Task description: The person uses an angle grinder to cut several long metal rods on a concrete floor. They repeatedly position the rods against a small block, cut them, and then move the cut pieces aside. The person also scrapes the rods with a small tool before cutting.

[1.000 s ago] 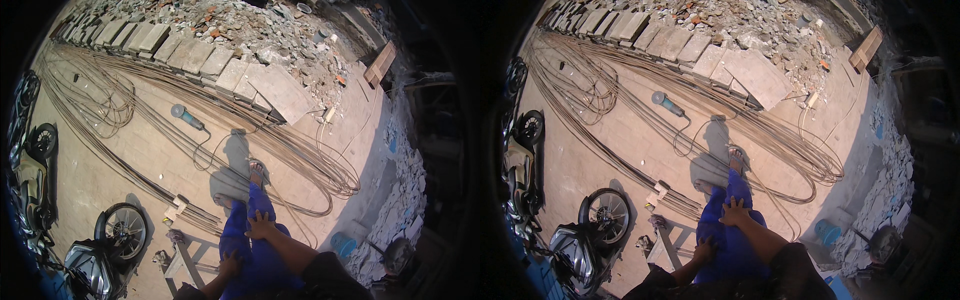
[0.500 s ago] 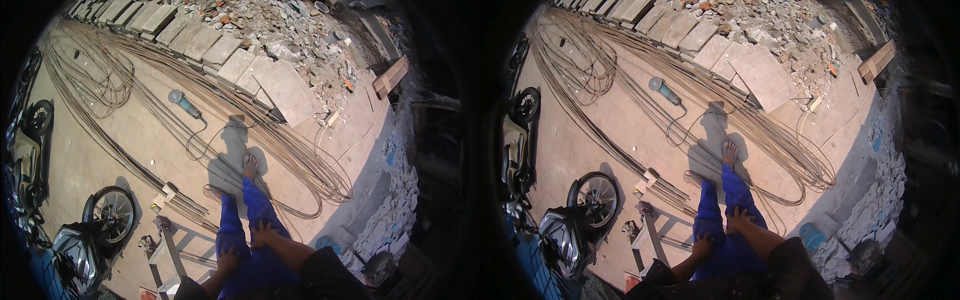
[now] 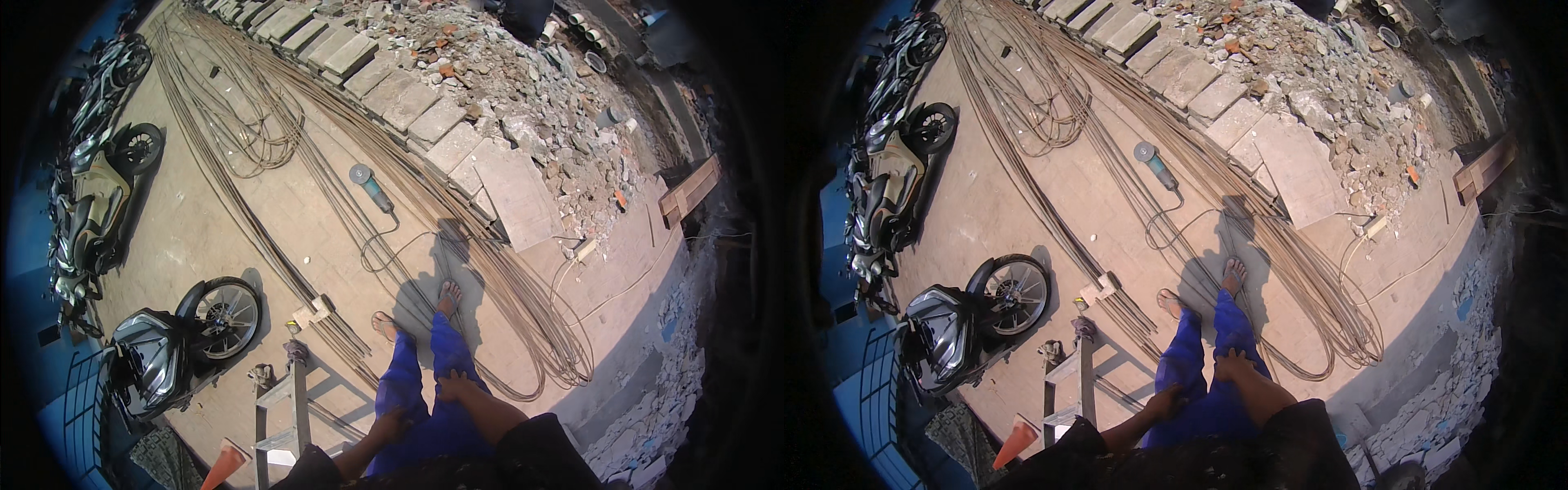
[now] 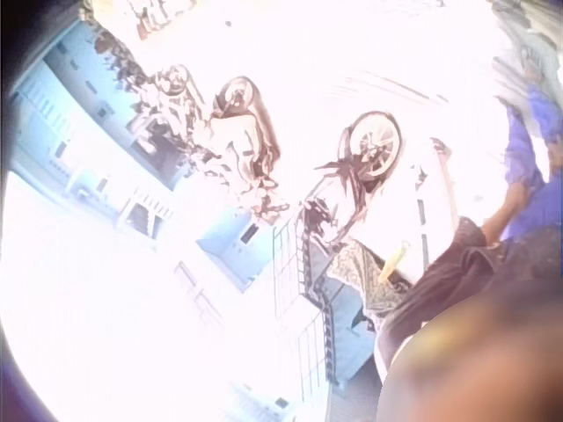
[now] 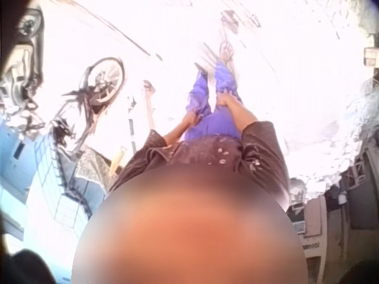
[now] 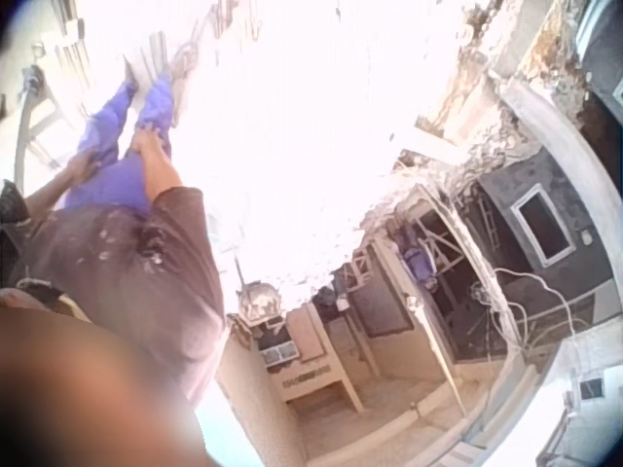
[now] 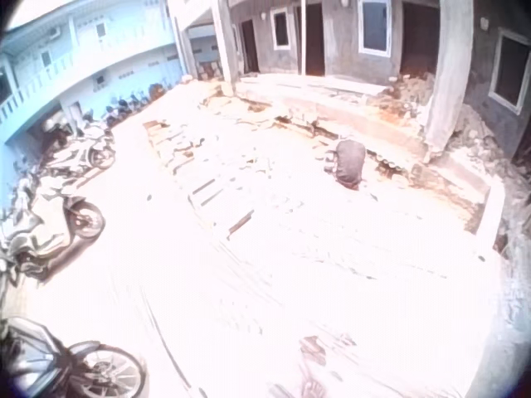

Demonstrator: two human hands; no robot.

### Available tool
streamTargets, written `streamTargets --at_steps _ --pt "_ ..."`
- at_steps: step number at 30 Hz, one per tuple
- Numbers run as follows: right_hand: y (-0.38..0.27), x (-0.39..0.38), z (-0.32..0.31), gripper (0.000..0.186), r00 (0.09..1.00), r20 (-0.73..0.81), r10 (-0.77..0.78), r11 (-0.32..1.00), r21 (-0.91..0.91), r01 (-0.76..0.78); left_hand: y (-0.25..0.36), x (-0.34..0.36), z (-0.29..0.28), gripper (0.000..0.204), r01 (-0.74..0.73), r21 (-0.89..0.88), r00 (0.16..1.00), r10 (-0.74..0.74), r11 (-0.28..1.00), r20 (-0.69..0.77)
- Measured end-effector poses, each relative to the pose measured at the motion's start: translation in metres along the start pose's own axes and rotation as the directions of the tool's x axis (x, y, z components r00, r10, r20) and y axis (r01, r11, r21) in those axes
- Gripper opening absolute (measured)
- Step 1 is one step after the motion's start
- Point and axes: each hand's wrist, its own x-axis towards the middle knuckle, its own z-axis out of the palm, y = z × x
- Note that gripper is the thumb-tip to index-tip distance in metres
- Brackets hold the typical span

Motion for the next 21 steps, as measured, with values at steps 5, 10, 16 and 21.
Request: streamTargets --at_steps 5,10,16,21 --pt "0.006 0.003 -0.032 0.066 0.96 0.118 -0.255 0.892 -0.355 0.28 0.029 -0.043 -0.047 0.054 0.066 -0.148 0.995 -0.076 0.987 -0.063" --pt "0.031 -0.037 -0.069 0.053 0.846 -0.273 -0.458 0.887 -0.073 0.456 0.015 -0.086 -0.072 0.048 0.021 -0.284 0.891 -0.147 0.959 -0.43" --pt "0.093 -0.053 -0.106 0.035 0.745 -0.635 -0.202 0.844 0.274 0.462 -0.028 -0.145 -0.043 0.049 0.065 -0.553 0.798 -0.376 0.831 -0.472" --pt "0.136 -0.057 -0.106 0.027 0.831 -0.553 0.068 0.73 0.595 0.336 -0.089 -0.161 0.024 0.049 0.073 -0.326 0.837 -0.236 0.942 -0.493"
